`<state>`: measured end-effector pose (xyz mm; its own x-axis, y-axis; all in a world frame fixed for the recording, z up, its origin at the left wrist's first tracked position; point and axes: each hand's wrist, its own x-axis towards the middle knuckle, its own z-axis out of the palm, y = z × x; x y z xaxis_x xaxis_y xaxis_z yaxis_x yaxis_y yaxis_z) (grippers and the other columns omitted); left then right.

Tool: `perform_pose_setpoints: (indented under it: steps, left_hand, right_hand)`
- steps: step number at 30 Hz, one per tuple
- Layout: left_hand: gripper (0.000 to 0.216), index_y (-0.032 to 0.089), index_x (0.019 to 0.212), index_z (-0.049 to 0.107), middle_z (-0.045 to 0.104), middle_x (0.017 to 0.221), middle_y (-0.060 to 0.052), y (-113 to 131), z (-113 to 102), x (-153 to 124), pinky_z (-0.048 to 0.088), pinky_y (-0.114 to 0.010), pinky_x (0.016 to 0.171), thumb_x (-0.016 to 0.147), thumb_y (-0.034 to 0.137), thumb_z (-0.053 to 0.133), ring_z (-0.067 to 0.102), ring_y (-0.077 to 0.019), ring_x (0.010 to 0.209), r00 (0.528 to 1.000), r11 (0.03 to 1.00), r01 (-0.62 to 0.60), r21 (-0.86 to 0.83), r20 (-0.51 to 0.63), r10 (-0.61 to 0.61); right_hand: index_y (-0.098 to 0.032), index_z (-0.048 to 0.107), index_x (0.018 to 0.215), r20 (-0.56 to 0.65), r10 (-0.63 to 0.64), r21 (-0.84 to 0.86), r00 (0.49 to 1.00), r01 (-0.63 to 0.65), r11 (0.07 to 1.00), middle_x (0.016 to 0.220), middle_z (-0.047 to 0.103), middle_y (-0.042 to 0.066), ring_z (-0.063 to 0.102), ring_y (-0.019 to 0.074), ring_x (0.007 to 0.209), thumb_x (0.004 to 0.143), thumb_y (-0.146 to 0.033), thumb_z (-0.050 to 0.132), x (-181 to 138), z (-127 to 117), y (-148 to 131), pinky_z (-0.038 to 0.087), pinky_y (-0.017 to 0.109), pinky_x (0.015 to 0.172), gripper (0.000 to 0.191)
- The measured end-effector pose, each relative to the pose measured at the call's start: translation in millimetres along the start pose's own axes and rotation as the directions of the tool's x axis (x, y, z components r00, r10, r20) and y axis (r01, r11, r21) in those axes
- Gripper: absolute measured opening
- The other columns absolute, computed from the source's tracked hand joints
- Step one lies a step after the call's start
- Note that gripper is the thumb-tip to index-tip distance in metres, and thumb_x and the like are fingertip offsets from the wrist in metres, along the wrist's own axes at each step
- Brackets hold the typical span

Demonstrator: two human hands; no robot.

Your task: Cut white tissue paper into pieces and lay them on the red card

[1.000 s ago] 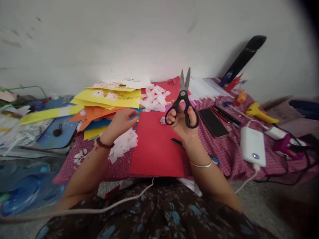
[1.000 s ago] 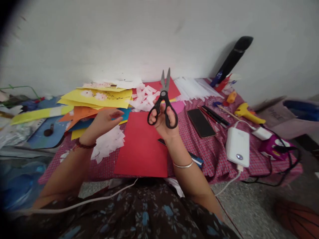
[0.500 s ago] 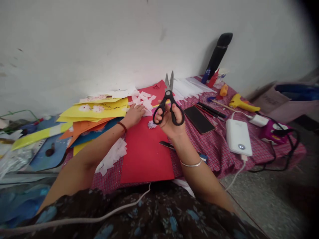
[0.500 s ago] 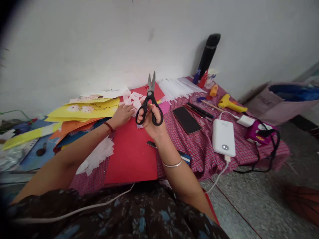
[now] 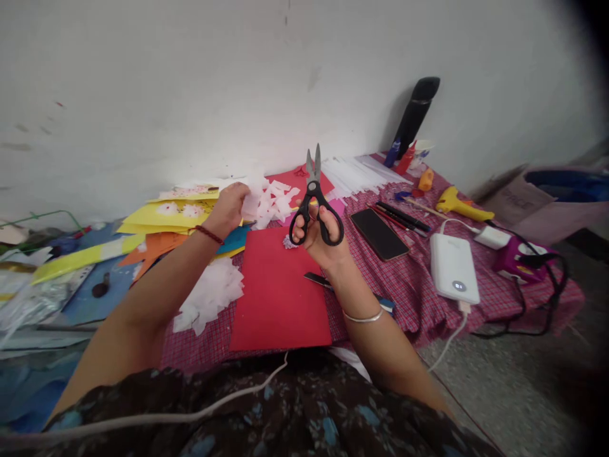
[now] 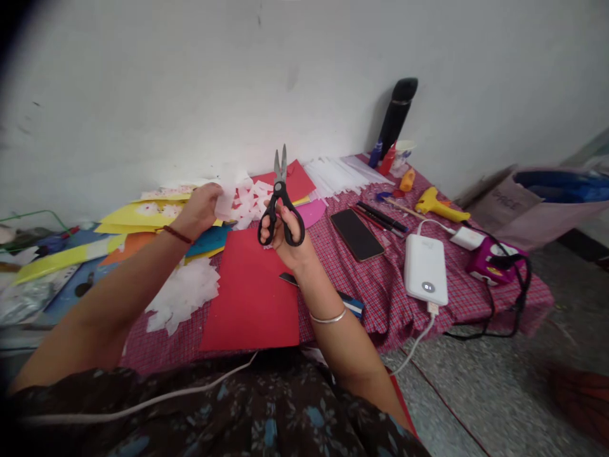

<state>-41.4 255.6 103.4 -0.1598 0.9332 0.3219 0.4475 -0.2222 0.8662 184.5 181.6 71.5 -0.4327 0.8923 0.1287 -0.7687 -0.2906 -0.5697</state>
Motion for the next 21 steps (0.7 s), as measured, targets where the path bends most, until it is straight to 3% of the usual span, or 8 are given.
perform_pose_setpoints:
  steps: [2, 4, 6, 9, 12, 17, 21]
  left_hand:
    - [0.015, 0.02, 0.063, 0.042, 0.051, 0.061, 0.002, 15.7, -18.5, -12.8, 0.049, -0.025, 0.06, 0.07, 0.011, 0.052, 0.054, -0.0124, 0.058, 0.995, 0.974, 0.098, -0.202, 0.016, -0.097]
    - [0.014, 0.018, 0.069, 0.05, 0.057, 0.065, 0.002, 27.5, -39.7, -32.6, 0.05, -0.022, 0.059, 0.068, 0.006, 0.058, 0.055, -0.0102, 0.057, 0.968, 0.846, 0.251, -0.47, 0.111, -0.225]
    - [0.016, 0.016, 0.077, 0.057, 0.063, 0.069, 0.0, 33.6, -61.2, -57.4, 0.052, -0.021, 0.059, 0.069, 0.002, 0.062, 0.058, -0.0095, 0.059, 0.939, 0.736, 0.341, -0.585, 0.18, -0.292]
    - [0.016, 0.014, 0.077, 0.062, 0.067, 0.071, -0.001, 36.1, -90.3, -100.8, 0.053, -0.02, 0.06, 0.071, 0.0, 0.066, 0.061, -0.0092, 0.059, 0.919, 0.714, 0.384, -0.586, 0.162, -0.36]
    - [0.014, 0.014, 0.076, 0.065, 0.067, 0.068, 0.001, 38.1, -113.4, -147.7, 0.054, -0.02, 0.06, 0.069, 0.002, 0.069, 0.061, -0.0088, 0.058, 0.896, 0.698, 0.406, -0.589, 0.106, -0.431]
    - [0.011, 0.015, 0.075, 0.071, 0.066, 0.063, 0.002, 37.4, -139.6, -215.7, 0.049, -0.019, 0.058, 0.064, 0.012, 0.073, 0.058, -0.0091, 0.057, 0.869, 0.772, 0.465, -0.433, 0.054, -0.493]
    - [0.013, 0.018, 0.076, 0.074, 0.07, 0.072, 0.0, 24.3, -151.2, -246.7, 0.048, -0.021, 0.058, 0.062, 0.018, 0.072, 0.059, -0.012, 0.062, 0.834, 0.788, 0.551, -0.274, 0.165, -0.526]
  right_hand:
    - [-0.021, 0.06, 0.112, 0.048, 0.013, -0.089, 0.999, -0.009, 0.996, 0.073, 0.059, -0.003, 0.052, 0.0108, 0.057, 0.089, -0.05, 0.063, -1.4, 0.6, 7.9, 0.046, 0.025, 0.055, 0.037]
    - [-0.022, 0.058, 0.115, 0.13, 0.041, -0.187, 0.991, -0.016, 0.982, 0.075, 0.061, -0.003, 0.054, 0.0108, 0.058, 0.085, -0.053, 0.068, -5.1, 2.7, 18.4, 0.044, 0.024, 0.056, 0.045]
    - [-0.022, 0.056, 0.119, 0.219, 0.098, -0.297, 0.971, -0.029, 0.954, 0.079, 0.062, -0.002, 0.055, 0.011, 0.062, 0.082, -0.056, 0.072, -11.5, 6.9, 29.5, 0.044, 0.024, 0.058, 0.053]
    - [-0.02, 0.054, 0.125, 0.3, 0.214, -0.496, 0.93, -0.04, 0.867, 0.085, 0.061, 0.0, 0.057, 0.0129, 0.072, 0.082, -0.059, 0.072, -26.1, 16.6, 41.0, 0.046, 0.026, 0.065, 0.061]
    - [-0.018, 0.052, 0.133, 0.356, 0.353, -0.681, 0.865, -0.018, 0.732, 0.103, 0.063, 0.008, 0.06, 0.0192, 0.093, 0.083, -0.064, 0.068, -44.0, 25.6, 42.4, 0.05, 0.034, 0.083, 0.07]
    - [-0.018, 0.047, 0.144, 0.286, 0.613, -0.882, 0.737, -0.048, 0.469, 0.138, 0.056, 0.015, 0.053, 0.0282, 0.124, 0.09, -0.061, 0.061, -73.1, 28.9, 40.8, 0.044, 0.045, 0.106, 0.07]
    - [-0.017, 0.044, 0.147, 0.245, 0.714, -0.884, 0.655, -0.152, 0.443, 0.14, 0.054, 0.016, 0.054, 0.0283, 0.124, 0.09, -0.057, 0.063, -88.1, 29.8, 54.0, 0.045, 0.046, 0.106, 0.073]
